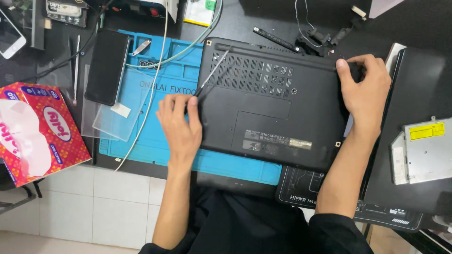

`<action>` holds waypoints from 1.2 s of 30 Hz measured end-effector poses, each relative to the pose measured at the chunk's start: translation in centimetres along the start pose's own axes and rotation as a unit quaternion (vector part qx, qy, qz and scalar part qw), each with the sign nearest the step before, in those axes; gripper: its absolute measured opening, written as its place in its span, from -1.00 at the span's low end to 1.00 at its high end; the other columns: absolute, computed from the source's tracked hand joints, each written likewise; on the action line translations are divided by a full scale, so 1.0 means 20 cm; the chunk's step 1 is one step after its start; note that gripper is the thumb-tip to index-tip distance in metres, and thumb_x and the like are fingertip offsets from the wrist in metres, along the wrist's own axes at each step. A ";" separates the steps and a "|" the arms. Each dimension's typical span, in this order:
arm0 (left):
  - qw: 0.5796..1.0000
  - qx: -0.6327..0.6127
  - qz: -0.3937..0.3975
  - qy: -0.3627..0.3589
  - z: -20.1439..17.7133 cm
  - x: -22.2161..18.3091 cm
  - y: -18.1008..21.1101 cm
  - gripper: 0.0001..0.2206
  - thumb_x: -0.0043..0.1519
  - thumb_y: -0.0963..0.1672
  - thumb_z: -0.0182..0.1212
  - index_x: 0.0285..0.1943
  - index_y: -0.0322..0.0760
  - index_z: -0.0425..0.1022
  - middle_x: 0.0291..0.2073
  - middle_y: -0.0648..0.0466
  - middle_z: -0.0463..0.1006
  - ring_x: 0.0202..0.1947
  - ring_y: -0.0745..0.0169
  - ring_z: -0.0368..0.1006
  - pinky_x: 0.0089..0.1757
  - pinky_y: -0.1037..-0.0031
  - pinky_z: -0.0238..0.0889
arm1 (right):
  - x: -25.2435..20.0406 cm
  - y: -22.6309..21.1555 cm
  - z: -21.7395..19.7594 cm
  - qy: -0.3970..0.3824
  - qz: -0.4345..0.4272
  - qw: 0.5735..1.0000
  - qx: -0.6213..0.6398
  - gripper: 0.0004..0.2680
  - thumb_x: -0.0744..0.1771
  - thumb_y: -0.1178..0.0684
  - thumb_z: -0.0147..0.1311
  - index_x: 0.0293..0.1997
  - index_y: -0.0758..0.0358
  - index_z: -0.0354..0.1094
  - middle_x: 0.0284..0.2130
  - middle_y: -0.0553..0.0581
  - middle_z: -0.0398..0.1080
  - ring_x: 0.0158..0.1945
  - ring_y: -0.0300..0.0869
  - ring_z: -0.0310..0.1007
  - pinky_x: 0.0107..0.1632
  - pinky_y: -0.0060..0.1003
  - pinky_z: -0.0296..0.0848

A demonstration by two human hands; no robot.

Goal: The person uses a screwdriver to remove screws from the bottom panel of a black laptop. They then flip the laptop over and remove the optical drive from the side slot, placing it on the workbench.

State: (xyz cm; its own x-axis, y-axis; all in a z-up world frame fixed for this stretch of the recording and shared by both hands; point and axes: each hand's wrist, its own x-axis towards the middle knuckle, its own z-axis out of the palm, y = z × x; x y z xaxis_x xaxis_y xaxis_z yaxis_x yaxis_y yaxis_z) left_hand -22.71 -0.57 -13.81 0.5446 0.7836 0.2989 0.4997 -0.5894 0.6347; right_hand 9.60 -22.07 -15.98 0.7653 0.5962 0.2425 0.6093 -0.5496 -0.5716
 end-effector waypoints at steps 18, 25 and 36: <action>0.985 0.136 -0.094 0.053 -0.33 -0.25 -0.38 -0.89 0.43 -0.14 0.20 0.01 -0.30 0.55 -0.15 0.03 0.53 -0.03 -0.05 0.34 0.04 0.16 0.07 | -0.02 -0.35 0.01 -0.029 -0.099 0.994 0.031 -0.74 0.33 0.14 0.43 0.06 0.31 0.44 0.09 0.20 0.37 0.17 -0.01 0.46 0.24 -0.17 0.47; 0.985 0.147 -0.084 0.039 -0.32 -0.21 -0.35 -0.87 0.35 -0.10 0.34 -0.05 -0.22 0.59 -0.15 0.09 0.50 -0.01 0.01 0.34 0.06 0.17 0.06 | -0.01 -0.39 0.00 -0.118 -0.104 0.985 0.066 -0.61 0.26 0.06 0.45 0.17 0.27 0.43 0.24 0.21 0.35 0.31 0.10 0.38 0.32 -0.07 0.39; 0.985 0.156 -0.063 0.026 -0.28 -0.21 -0.26 -0.83 0.31 -0.12 0.38 0.02 -0.19 0.59 -0.06 0.05 0.50 0.04 0.01 0.35 0.11 0.14 0.07 | -0.28 -0.21 -0.06 -0.003 0.037 0.999 0.001 -0.38 0.25 0.06 0.50 0.41 0.38 0.19 0.35 0.45 0.25 0.37 0.23 0.28 0.36 -0.01 0.30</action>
State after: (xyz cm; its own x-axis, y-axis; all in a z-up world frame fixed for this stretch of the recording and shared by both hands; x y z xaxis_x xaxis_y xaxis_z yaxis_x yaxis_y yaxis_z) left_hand -31.41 0.27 -14.42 0.4333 0.8588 0.2734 0.7485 -0.5119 0.4215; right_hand 2.94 -23.82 -14.01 0.8067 0.5580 0.1944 0.5507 -0.5905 -0.5900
